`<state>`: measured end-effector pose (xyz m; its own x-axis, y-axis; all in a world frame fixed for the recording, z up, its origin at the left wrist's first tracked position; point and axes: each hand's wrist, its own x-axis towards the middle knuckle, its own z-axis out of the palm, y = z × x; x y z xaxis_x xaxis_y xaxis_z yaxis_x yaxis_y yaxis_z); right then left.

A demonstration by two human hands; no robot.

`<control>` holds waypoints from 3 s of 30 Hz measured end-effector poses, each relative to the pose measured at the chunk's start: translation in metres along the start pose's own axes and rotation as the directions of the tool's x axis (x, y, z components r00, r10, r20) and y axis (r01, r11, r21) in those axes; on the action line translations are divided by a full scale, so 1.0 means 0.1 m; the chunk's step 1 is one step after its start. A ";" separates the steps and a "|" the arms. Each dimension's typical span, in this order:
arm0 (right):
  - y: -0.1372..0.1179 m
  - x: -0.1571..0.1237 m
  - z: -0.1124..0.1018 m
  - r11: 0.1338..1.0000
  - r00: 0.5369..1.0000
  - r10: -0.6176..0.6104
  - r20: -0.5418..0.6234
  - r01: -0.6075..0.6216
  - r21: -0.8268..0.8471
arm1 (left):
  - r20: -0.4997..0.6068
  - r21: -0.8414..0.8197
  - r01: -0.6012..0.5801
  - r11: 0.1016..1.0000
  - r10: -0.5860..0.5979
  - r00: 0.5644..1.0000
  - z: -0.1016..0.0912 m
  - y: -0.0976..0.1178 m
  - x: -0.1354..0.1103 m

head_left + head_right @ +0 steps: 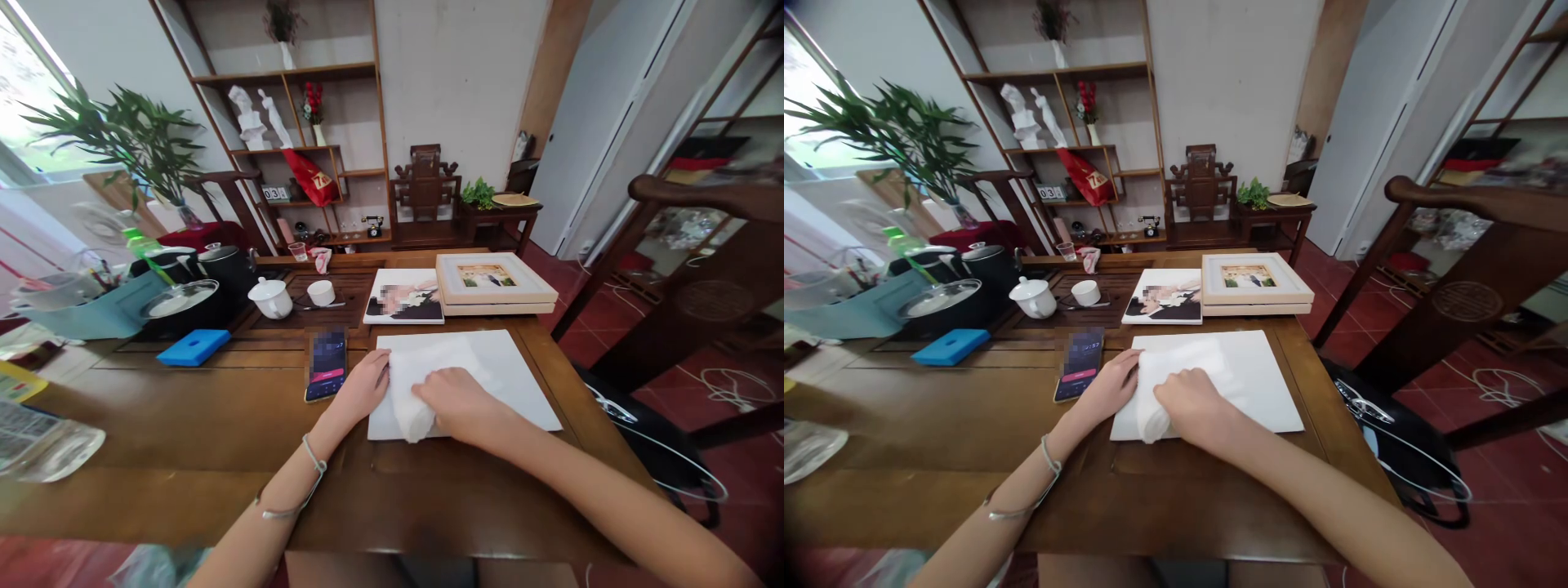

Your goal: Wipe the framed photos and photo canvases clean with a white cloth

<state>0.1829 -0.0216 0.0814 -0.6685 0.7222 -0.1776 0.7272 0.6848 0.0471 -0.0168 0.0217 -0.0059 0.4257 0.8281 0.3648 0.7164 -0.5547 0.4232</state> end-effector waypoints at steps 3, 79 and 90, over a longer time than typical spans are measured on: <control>0.24 0.10 0.02 0.994 0.991 0.105 -0.083 -0.106 -0.007 | -0.008 -0.005 0.004 1.000 -0.004 1.000 0.01 0.01 0.00; 0.27 0.22 0.40 0.982 0.953 0.183 -0.243 -0.167 0.084 | -0.053 0.128 0.032 0.991 -0.025 0.998 0.03 0.08 -0.05; 0.28 -0.08 0.56 0.967 0.923 -0.151 -0.355 0.213 0.142 | -0.085 -0.007 0.087 0.996 -0.087 0.993 0.01 -0.03 -0.03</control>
<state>0.2174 -0.0138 0.0294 -0.7817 0.5977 0.1781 0.5830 0.8017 -0.1317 -0.0194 0.0205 -0.0093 0.3131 0.8635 0.3953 0.7470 -0.4810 0.4590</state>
